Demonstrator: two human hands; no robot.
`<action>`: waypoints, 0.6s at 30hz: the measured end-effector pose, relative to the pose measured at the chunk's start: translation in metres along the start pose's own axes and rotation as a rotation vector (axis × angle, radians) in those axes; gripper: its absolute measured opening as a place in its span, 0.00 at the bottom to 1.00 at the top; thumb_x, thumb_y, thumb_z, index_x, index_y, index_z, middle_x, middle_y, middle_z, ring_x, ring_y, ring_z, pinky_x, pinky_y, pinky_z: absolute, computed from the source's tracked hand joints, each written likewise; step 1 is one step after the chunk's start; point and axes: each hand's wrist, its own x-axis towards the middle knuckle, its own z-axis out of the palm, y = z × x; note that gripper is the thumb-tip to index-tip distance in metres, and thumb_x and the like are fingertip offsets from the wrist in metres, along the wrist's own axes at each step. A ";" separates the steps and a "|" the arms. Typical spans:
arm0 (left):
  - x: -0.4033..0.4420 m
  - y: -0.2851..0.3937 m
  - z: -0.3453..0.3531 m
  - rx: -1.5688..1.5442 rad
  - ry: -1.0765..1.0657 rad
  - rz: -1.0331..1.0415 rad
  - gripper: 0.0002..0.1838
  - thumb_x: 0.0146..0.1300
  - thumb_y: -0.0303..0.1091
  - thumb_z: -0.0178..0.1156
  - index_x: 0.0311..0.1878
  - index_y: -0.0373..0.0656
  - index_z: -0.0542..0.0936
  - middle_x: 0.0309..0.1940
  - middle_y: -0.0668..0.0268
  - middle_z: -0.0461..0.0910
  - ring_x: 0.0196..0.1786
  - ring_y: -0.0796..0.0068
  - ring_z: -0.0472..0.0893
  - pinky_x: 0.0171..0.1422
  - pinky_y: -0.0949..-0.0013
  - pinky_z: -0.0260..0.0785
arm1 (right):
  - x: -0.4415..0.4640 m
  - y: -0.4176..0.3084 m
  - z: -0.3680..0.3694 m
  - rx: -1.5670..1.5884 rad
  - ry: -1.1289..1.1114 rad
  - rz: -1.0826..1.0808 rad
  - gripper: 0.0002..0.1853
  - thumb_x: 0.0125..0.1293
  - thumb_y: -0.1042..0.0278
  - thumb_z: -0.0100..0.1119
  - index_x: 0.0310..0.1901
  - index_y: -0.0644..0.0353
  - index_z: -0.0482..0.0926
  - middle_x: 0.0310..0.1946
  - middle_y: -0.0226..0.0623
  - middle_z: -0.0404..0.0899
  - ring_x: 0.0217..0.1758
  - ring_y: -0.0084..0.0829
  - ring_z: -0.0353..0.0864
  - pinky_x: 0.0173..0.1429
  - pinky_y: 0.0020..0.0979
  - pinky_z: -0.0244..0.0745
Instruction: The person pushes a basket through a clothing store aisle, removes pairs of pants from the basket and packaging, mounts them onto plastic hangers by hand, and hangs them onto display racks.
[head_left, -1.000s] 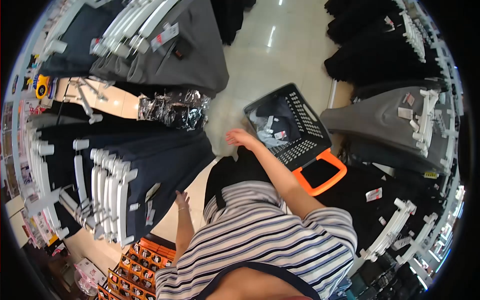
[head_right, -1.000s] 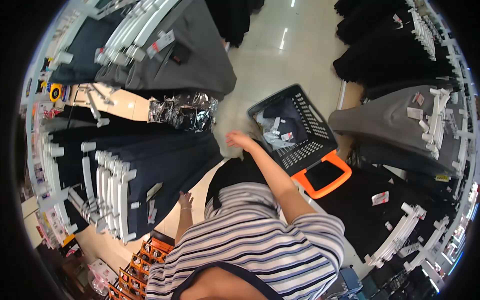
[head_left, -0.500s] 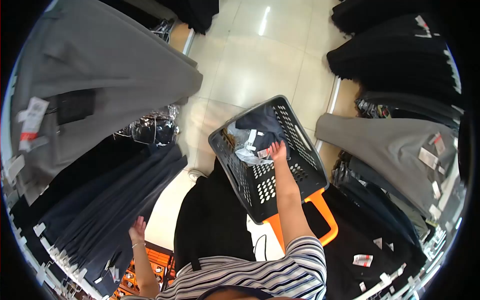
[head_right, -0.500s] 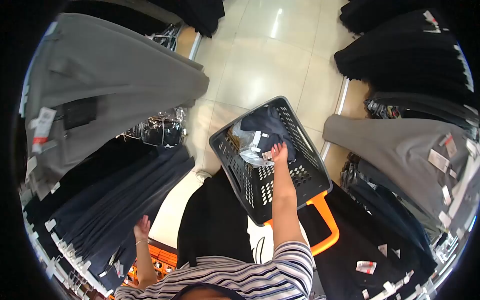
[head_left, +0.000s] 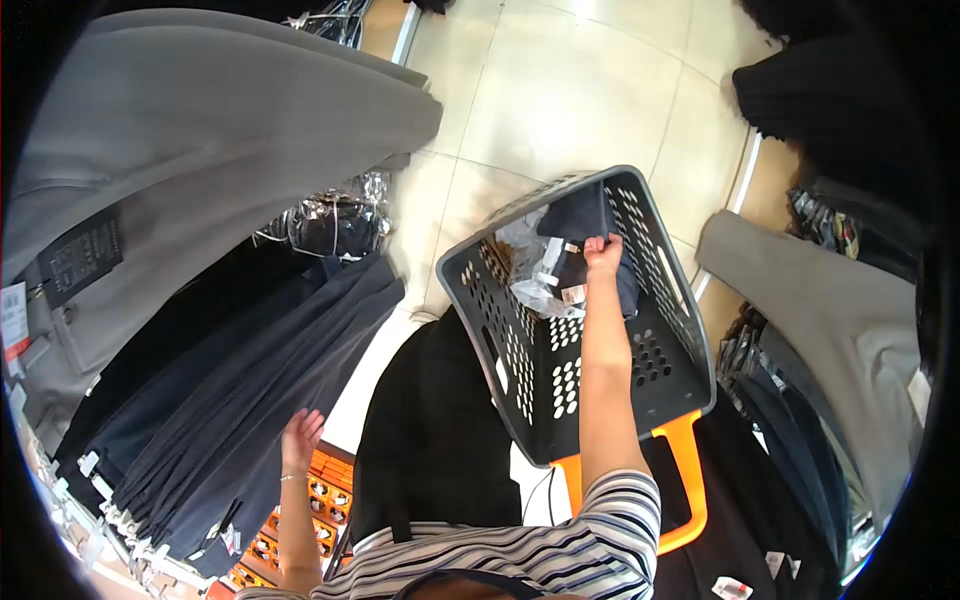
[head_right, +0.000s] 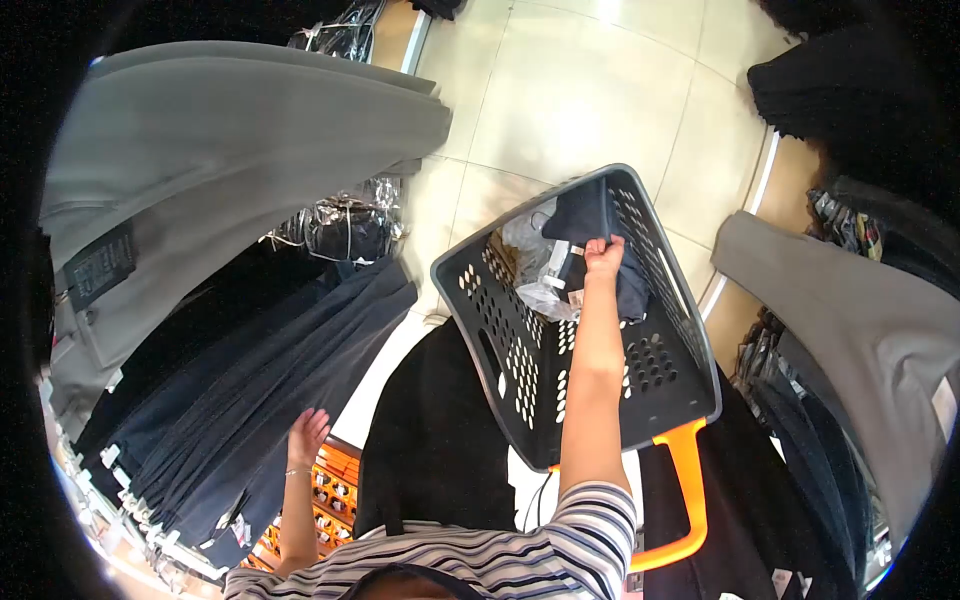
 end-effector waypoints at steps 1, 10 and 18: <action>-0.007 -0.001 0.009 0.078 -0.056 0.049 0.20 0.66 0.41 0.48 0.56 0.38 0.67 0.51 0.52 0.74 0.52 0.61 0.76 0.54 0.64 0.68 | -0.013 -0.009 -0.006 0.010 0.005 0.005 0.16 0.51 0.66 0.49 0.16 0.50 0.51 0.10 0.26 0.45 0.11 0.25 0.47 0.18 0.27 0.47; -0.078 -0.008 0.129 0.380 -0.573 0.067 0.20 0.69 0.42 0.43 0.55 0.37 0.67 0.48 0.52 0.76 0.50 0.64 0.78 0.52 0.64 0.70 | -0.366 -0.034 0.027 -0.109 -0.306 -0.281 0.20 0.62 0.62 0.45 0.53 0.62 0.71 0.53 0.40 0.72 0.57 0.38 0.70 0.61 0.41 0.65; -0.177 0.065 0.282 -0.188 -1.425 -0.704 0.39 0.60 0.64 0.47 0.56 0.34 0.67 0.51 0.47 0.73 0.51 0.54 0.76 0.56 0.53 0.69 | -0.668 -0.005 0.088 -0.843 -1.749 -0.134 0.06 0.50 0.70 0.51 0.24 0.63 0.73 0.27 0.43 0.75 0.33 0.46 0.75 0.42 0.39 0.68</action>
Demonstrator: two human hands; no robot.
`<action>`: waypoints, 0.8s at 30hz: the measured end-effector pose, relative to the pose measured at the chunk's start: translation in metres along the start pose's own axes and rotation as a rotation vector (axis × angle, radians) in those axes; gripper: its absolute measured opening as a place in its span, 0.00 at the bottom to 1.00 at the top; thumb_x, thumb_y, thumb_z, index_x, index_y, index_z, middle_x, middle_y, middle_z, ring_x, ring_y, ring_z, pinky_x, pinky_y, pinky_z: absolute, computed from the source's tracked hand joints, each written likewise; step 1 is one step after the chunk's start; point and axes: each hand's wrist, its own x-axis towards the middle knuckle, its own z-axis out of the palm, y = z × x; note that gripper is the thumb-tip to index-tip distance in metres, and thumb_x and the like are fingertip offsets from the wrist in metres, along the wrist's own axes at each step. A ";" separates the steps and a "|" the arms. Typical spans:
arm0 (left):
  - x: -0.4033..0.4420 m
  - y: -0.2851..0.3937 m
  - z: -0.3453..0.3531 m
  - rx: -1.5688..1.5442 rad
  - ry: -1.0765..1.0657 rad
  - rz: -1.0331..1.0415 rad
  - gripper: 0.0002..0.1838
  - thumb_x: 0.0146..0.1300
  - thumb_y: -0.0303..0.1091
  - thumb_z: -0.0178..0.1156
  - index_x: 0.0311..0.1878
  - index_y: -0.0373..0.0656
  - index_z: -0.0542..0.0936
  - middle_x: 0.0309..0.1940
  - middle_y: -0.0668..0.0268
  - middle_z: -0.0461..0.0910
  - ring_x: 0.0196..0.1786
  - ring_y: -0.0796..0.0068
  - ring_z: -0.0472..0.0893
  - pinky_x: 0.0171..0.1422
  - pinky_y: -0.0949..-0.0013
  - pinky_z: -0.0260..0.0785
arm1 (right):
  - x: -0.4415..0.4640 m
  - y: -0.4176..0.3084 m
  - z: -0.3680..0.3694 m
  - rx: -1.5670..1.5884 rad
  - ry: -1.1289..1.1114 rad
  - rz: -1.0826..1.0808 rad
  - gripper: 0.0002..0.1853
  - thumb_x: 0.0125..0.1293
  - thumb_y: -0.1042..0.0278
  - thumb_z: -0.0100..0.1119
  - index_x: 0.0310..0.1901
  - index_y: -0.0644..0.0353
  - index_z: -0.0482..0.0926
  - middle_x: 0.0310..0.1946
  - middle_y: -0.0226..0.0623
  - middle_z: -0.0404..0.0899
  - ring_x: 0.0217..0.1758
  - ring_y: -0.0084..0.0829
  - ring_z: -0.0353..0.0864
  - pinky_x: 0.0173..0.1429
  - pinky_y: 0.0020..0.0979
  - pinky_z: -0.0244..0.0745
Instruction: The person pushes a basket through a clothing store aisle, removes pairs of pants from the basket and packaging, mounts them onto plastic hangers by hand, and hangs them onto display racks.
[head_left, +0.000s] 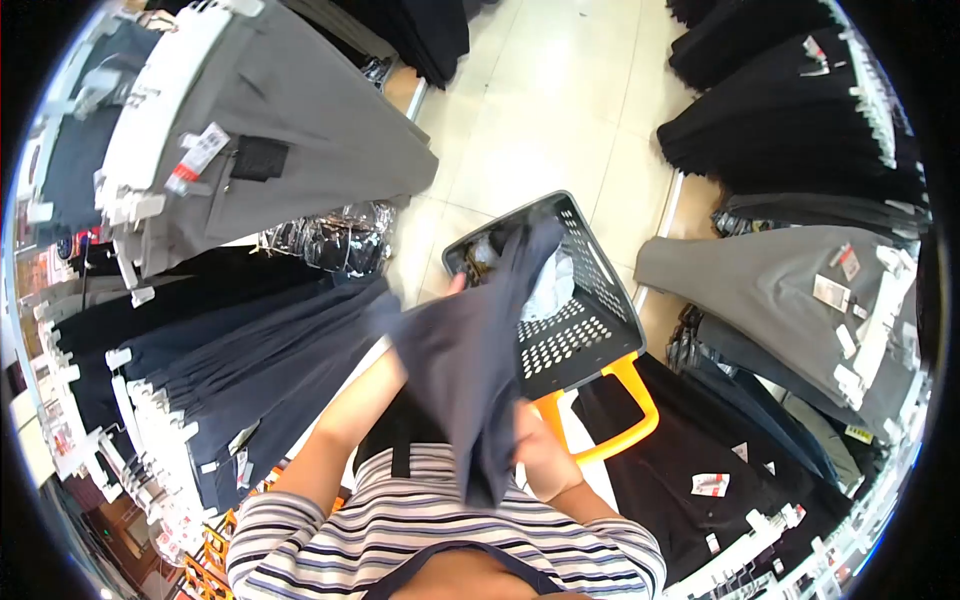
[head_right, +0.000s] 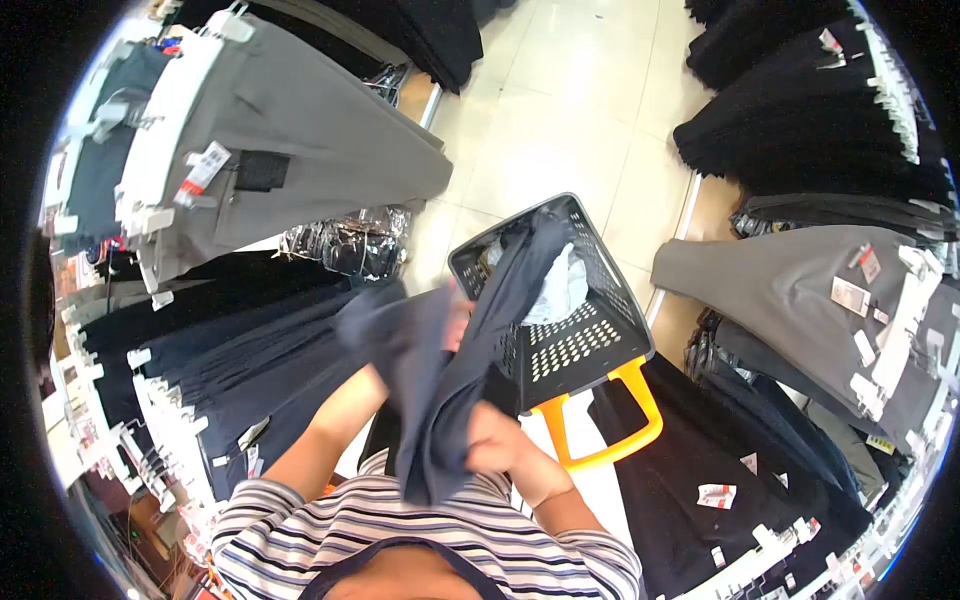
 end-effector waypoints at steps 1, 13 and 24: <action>0.008 -0.006 0.033 0.169 0.134 0.019 0.37 0.59 0.62 0.50 0.53 0.33 0.69 0.46 0.48 0.75 0.47 0.55 0.78 0.49 0.56 0.72 | 0.008 -0.001 0.022 0.021 -0.192 0.002 0.06 0.48 0.71 0.52 0.18 0.62 0.72 0.21 0.44 0.73 0.27 0.48 0.74 0.36 0.39 0.69; 0.012 -0.109 0.073 1.093 0.319 0.386 0.07 0.47 0.21 0.49 0.26 0.35 0.77 0.20 0.65 0.77 0.18 0.80 0.71 0.21 0.75 0.62 | -0.087 0.024 0.010 -0.152 0.058 0.812 0.12 0.68 0.72 0.43 0.48 0.66 0.74 0.39 0.35 0.79 0.37 0.24 0.78 0.45 0.25 0.73; -0.080 -0.200 0.181 1.848 -0.777 0.765 0.02 0.47 0.22 0.57 0.25 0.34 0.76 0.21 0.54 0.75 0.28 0.53 0.76 0.33 0.61 0.66 | -0.134 -0.012 0.005 -0.716 1.355 0.109 0.13 0.63 0.60 0.55 0.33 0.64 0.73 0.28 0.29 0.72 0.30 0.25 0.71 0.35 0.31 0.69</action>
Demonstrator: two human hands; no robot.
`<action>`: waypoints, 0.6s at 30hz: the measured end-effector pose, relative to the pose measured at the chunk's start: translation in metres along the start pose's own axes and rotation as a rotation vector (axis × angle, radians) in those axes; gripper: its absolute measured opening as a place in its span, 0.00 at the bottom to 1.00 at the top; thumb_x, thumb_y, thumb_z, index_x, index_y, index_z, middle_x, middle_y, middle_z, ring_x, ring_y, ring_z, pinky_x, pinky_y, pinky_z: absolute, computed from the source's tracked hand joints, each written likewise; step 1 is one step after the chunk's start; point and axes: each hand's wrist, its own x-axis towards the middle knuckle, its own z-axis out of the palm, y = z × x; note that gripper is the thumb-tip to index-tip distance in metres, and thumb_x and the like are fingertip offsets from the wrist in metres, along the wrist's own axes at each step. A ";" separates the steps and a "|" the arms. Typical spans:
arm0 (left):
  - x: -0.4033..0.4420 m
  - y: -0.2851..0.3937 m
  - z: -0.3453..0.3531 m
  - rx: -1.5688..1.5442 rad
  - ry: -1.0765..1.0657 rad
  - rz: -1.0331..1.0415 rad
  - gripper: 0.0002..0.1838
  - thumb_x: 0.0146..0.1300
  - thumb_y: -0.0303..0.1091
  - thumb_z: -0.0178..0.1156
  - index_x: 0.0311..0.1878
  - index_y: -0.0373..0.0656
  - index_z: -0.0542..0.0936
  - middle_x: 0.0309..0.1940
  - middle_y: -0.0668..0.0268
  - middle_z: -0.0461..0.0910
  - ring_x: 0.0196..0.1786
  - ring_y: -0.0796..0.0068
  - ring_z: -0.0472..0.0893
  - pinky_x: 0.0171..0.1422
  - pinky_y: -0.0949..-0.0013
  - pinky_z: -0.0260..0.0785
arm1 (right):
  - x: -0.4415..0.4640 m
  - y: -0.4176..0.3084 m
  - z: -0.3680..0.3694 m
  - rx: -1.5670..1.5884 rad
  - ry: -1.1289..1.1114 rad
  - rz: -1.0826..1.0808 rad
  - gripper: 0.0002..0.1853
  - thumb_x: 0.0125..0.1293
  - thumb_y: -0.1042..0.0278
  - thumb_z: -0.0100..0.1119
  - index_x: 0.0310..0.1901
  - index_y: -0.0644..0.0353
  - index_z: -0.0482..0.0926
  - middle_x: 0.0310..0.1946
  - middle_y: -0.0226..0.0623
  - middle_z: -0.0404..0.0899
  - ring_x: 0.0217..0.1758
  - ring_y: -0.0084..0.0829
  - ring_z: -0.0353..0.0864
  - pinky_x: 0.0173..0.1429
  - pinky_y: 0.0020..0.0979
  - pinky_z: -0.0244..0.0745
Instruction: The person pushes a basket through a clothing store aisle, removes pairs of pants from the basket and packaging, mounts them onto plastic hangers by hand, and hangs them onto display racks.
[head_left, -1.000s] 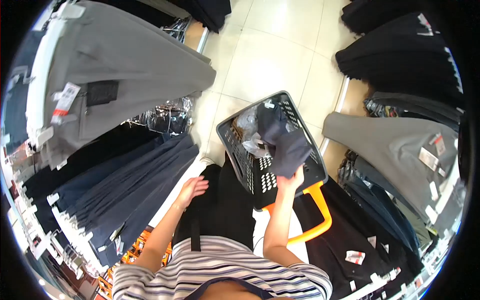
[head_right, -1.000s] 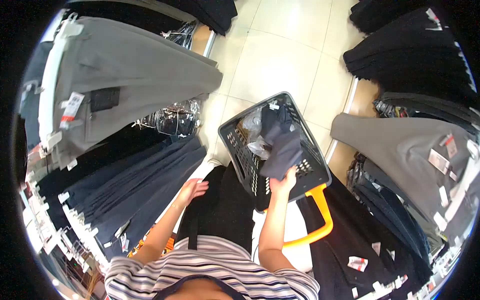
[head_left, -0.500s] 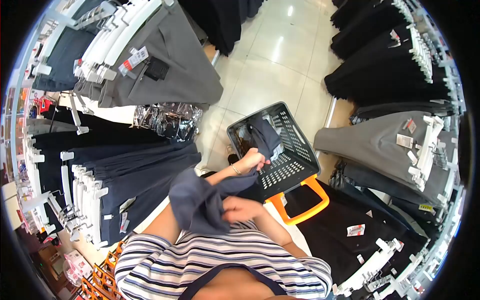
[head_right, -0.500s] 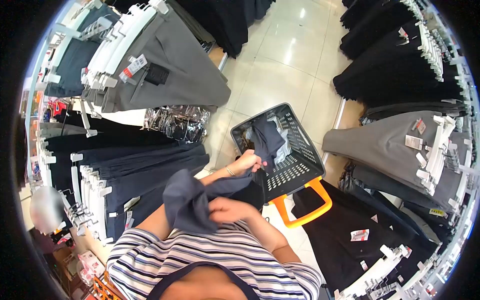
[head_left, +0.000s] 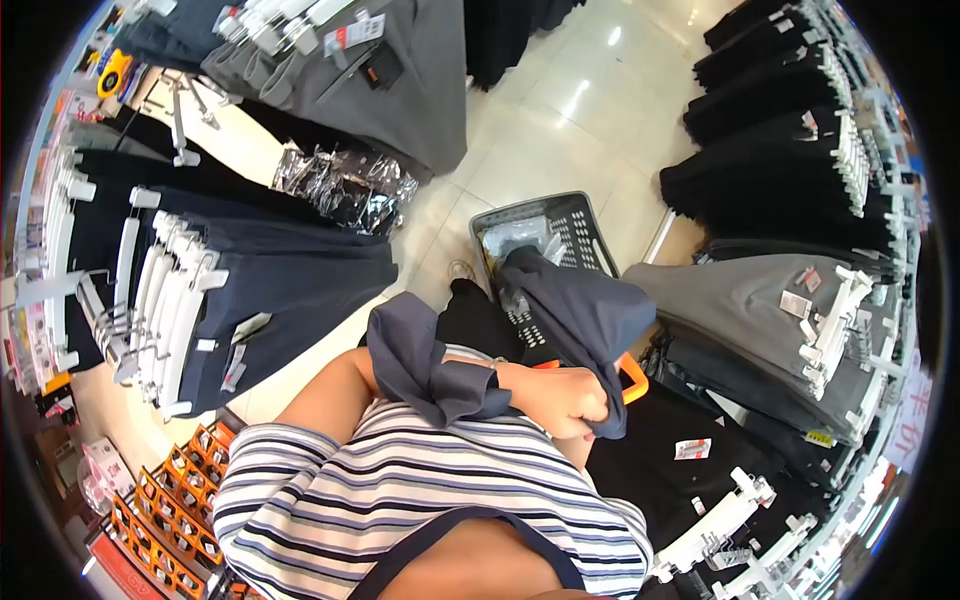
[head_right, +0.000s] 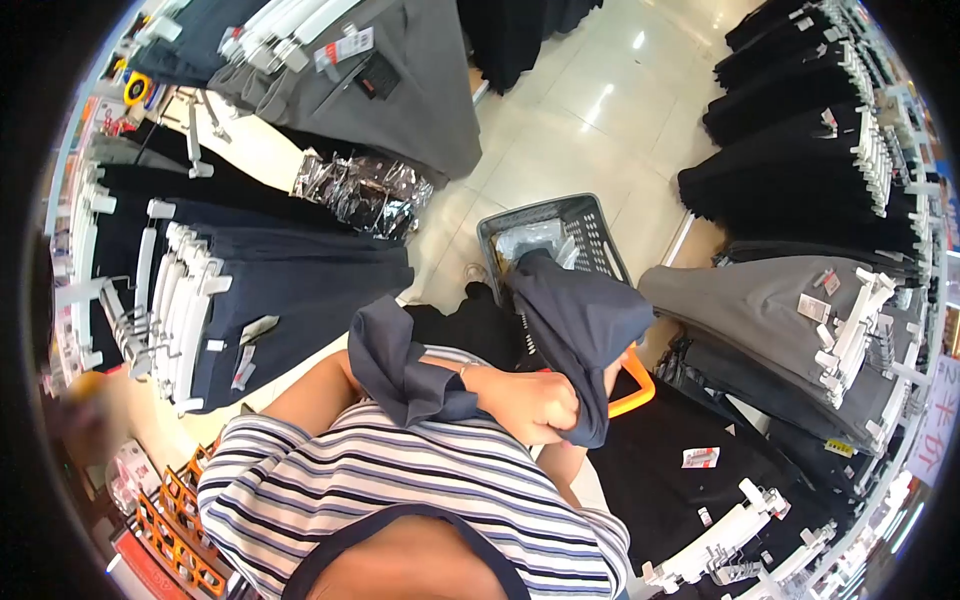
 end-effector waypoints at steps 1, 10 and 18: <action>-0.005 0.005 0.002 -0.014 0.009 -0.022 0.04 0.46 0.24 0.58 0.23 0.34 0.74 0.20 0.54 0.75 0.27 0.54 0.76 0.33 0.61 0.66 | -0.016 -0.012 0.004 0.064 -0.157 -0.018 0.13 0.63 0.60 0.55 0.33 0.64 0.73 0.28 0.29 0.72 0.30 0.25 0.71 0.35 0.31 0.69; -0.059 0.046 -0.024 -0.055 0.300 0.099 0.03 0.42 0.19 0.55 0.25 0.34 0.75 0.22 0.58 0.78 0.27 0.59 0.78 0.31 0.64 0.68 | -0.090 -0.078 0.055 0.286 -1.515 0.212 0.13 0.63 0.60 0.55 0.34 0.64 0.73 0.29 0.30 0.73 0.31 0.25 0.72 0.36 0.31 0.69; -0.137 0.101 -0.055 0.115 0.654 0.027 0.07 0.47 0.17 0.53 0.31 0.34 0.77 0.24 0.58 0.79 0.26 0.64 0.79 0.31 0.69 0.69 | -0.089 -0.047 0.161 0.402 -1.193 0.393 0.13 0.63 0.60 0.55 0.35 0.65 0.73 0.30 0.31 0.73 0.32 0.25 0.72 0.37 0.31 0.69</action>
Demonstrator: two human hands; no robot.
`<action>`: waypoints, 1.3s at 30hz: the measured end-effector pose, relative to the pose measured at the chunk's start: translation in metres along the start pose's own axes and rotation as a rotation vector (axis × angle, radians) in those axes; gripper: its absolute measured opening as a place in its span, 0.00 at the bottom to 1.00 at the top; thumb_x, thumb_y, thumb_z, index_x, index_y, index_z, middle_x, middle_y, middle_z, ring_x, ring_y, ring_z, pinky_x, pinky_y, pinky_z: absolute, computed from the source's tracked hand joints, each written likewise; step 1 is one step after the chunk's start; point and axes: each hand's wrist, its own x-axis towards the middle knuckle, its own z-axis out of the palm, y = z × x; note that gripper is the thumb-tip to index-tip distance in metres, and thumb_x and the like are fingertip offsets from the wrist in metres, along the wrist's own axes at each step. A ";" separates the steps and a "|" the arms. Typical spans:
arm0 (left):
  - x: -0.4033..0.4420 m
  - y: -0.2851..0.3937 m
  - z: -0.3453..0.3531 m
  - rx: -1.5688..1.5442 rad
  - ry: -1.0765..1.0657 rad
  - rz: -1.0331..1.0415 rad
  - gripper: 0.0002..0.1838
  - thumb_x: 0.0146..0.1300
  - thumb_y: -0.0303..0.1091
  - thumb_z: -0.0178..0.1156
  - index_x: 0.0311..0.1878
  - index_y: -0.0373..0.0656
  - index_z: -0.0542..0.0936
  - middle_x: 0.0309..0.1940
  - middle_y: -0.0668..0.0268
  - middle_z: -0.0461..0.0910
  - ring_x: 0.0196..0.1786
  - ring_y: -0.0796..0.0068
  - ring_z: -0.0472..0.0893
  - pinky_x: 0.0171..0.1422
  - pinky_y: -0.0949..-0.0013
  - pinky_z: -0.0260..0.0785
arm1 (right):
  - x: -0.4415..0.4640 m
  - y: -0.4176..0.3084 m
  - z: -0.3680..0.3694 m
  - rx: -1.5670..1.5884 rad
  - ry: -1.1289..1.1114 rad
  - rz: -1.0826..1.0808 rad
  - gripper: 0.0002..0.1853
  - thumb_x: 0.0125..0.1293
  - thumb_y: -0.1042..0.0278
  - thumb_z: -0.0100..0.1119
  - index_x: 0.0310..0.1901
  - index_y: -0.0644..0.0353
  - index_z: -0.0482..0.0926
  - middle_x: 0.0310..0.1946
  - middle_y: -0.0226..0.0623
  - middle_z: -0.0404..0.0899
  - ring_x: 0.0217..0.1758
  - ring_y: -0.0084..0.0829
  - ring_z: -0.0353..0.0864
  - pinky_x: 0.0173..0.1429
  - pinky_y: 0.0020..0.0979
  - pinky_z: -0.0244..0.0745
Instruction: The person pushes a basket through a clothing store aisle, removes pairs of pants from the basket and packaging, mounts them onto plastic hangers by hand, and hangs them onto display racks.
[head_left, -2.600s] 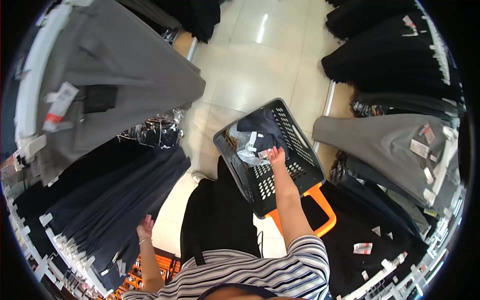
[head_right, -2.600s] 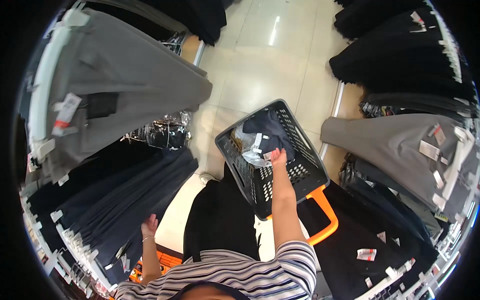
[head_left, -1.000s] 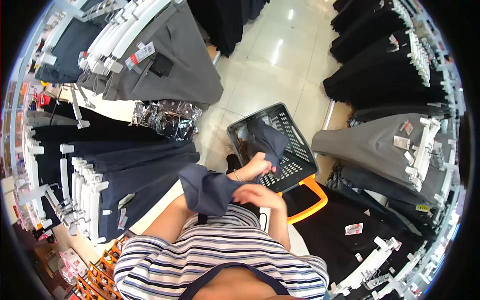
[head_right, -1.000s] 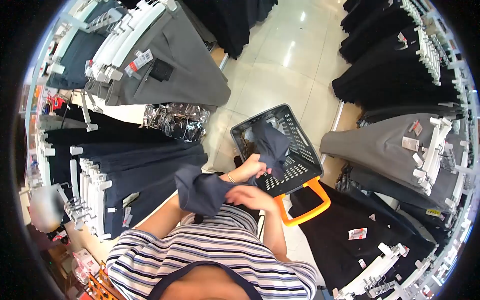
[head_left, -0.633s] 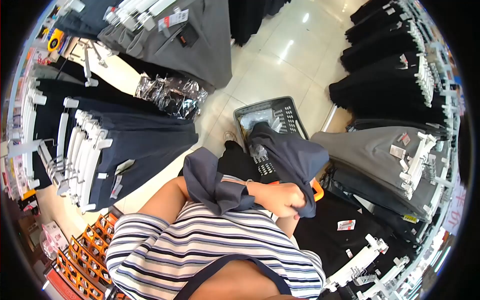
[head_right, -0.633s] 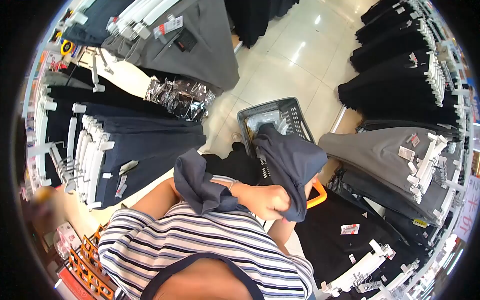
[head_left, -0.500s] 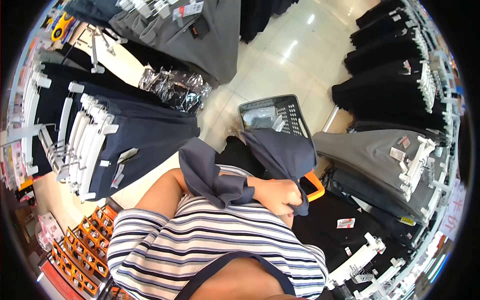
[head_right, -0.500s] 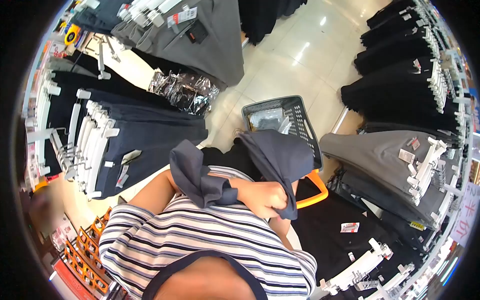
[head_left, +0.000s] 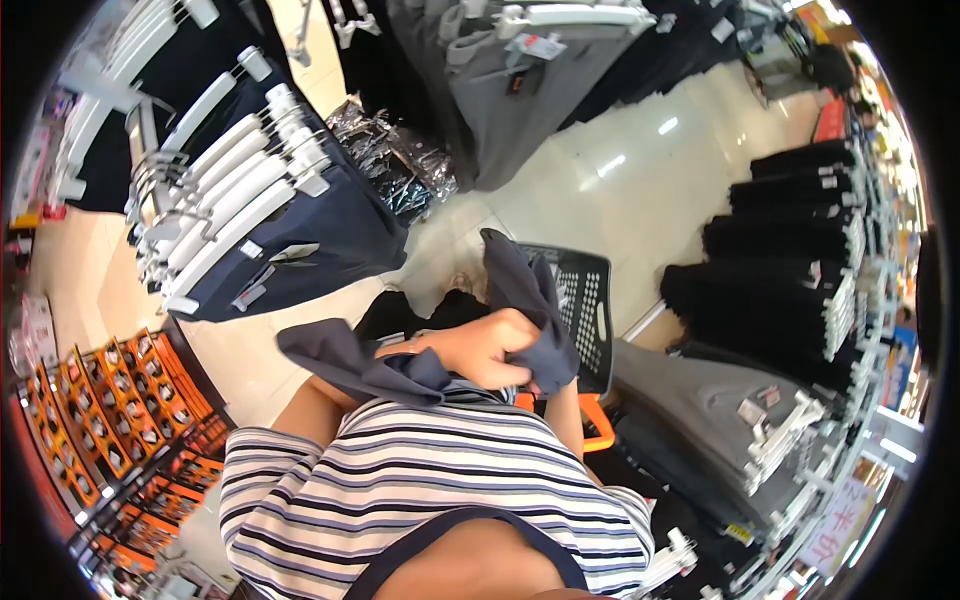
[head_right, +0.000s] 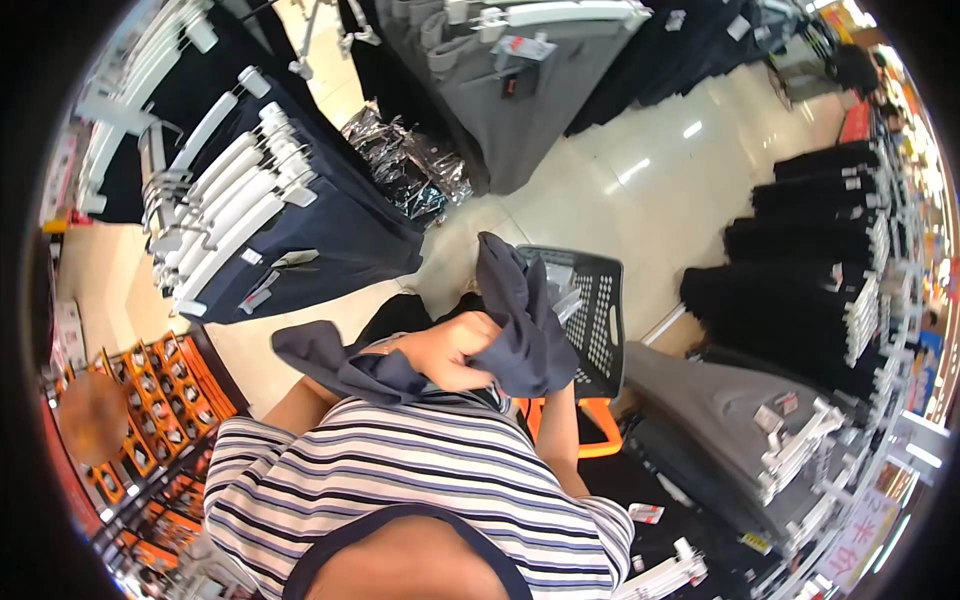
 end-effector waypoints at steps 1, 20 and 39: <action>-0.013 0.005 -0.010 0.005 0.031 -0.122 0.07 0.48 0.17 0.52 0.32 0.31 0.77 0.24 0.55 0.79 0.28 0.65 0.81 0.33 0.70 0.71 | 0.012 0.002 0.002 0.016 0.028 -0.015 0.13 0.63 0.60 0.55 0.35 0.65 0.73 0.30 0.31 0.73 0.32 0.25 0.72 0.37 0.31 0.69; -0.076 -0.027 -0.136 -0.551 0.665 -0.363 0.29 0.66 0.48 0.50 0.63 0.37 0.62 0.54 0.59 0.72 0.56 0.72 0.72 0.62 0.67 0.62 | 0.056 -0.071 0.009 0.015 0.239 -0.369 0.14 0.63 0.61 0.56 0.38 0.65 0.73 0.33 0.33 0.74 0.34 0.26 0.73 0.39 0.30 0.70; -0.045 0.043 -0.142 0.003 0.729 -0.142 0.08 0.53 0.23 0.61 0.37 0.36 0.78 0.39 0.57 0.81 0.37 0.75 0.81 0.42 0.76 0.71 | 0.015 -0.080 -0.010 0.060 0.569 -0.686 0.14 0.63 0.61 0.56 0.41 0.66 0.74 0.35 0.35 0.75 0.36 0.26 0.73 0.41 0.30 0.70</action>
